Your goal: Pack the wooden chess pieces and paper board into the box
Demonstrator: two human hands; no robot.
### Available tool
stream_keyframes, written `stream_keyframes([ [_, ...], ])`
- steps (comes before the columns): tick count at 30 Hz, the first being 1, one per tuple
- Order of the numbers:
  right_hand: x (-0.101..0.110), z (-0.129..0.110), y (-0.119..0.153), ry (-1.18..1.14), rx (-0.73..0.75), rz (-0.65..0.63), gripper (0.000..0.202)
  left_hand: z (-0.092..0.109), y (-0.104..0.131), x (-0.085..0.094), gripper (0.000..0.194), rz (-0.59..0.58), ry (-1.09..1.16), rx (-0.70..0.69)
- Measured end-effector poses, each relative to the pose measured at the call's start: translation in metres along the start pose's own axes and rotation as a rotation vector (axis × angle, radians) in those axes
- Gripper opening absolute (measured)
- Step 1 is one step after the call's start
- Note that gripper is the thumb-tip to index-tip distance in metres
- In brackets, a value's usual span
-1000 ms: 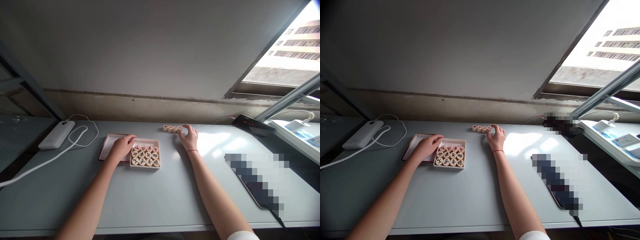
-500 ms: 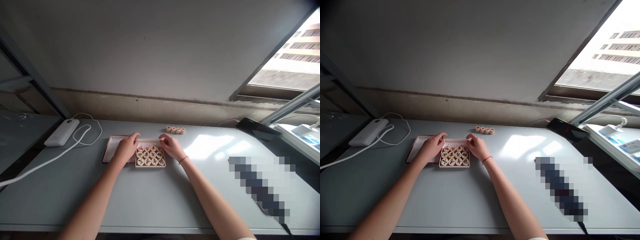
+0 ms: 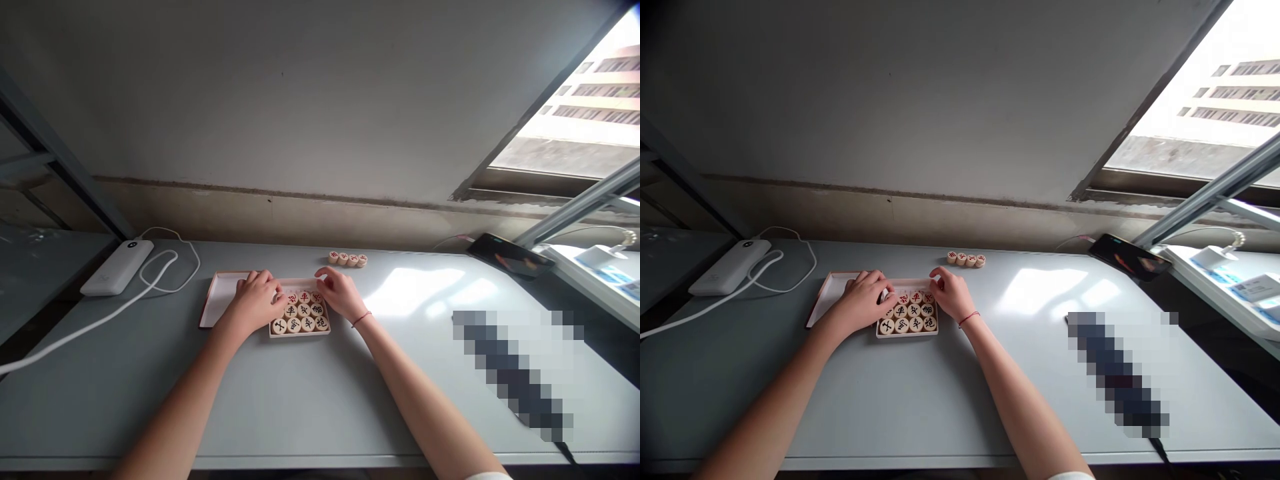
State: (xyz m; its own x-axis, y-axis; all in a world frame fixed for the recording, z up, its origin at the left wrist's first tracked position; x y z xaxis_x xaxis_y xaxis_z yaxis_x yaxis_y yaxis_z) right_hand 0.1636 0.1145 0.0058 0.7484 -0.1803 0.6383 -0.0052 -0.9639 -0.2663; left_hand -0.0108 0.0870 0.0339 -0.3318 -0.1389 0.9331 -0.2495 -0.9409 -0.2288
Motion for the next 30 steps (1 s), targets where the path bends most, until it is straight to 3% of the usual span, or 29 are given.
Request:
stream_keyframes([
  [5, 0.008, -0.006, 0.001, -0.052, 0.023, 0.049, 0.016, 0.001, -0.004, 0.001, 0.022, -0.048, 0.110, -0.007],
  [10, 0.016, -0.058, 0.017, -0.199, 0.350, 0.097, 0.028, 0.003, -0.007, 0.019, 0.025, 0.090, 0.472, 0.088],
  [13, 0.015, -0.082, 0.029, -0.187, 0.482, 0.124, 0.023, 0.004, -0.006, 0.010, 0.031, 0.055, 0.723, 0.189],
  [15, 0.017, -0.086, 0.031, -0.139, 0.507, 0.173, 0.018, 0.003, -0.005, 0.002, 0.032, 0.043, 0.807, 0.242],
  [18, 0.021, -0.069, 0.024, -0.025, 0.461, 0.247, 0.016, -0.002, -0.004, -0.007, 0.032, 0.083, 0.885, 0.326],
  [22, 0.030, -0.014, 0.002, 0.176, 0.256, 0.324, 0.017, -0.006, -0.004, -0.005, 0.029, 0.178, 0.992, 0.388],
  [25, 0.028, 0.018, -0.009, 0.280, 0.131, 0.293, 0.018, -0.006, -0.003, -0.008, 0.031, 0.160, 1.011, 0.413],
  [27, 0.029, 0.020, -0.009, 0.289, 0.109, 0.315, 0.018, -0.006, -0.003, -0.010, 0.034, 0.146, 0.976, 0.407],
  [30, 0.030, -0.011, 0.001, 0.146, 0.210, 0.336, 0.019, 0.000, -0.005, -0.002, 0.029, 0.236, 0.812, 0.268],
])
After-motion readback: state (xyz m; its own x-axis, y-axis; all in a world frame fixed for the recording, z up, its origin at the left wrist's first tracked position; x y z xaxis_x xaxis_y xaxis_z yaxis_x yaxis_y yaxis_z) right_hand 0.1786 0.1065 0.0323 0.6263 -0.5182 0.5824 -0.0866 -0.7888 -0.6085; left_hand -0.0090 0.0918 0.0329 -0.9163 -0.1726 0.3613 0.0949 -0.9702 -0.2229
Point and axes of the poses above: each hand's wrist, its own y-axis away from the middle knuckle, its own x-axis out of the back of the hand, z = x × y, the point moved 9 cm from there along -y, towards the middle knuckle, and after that the axes turned 9 degrees about z, right-handed, at the moved point
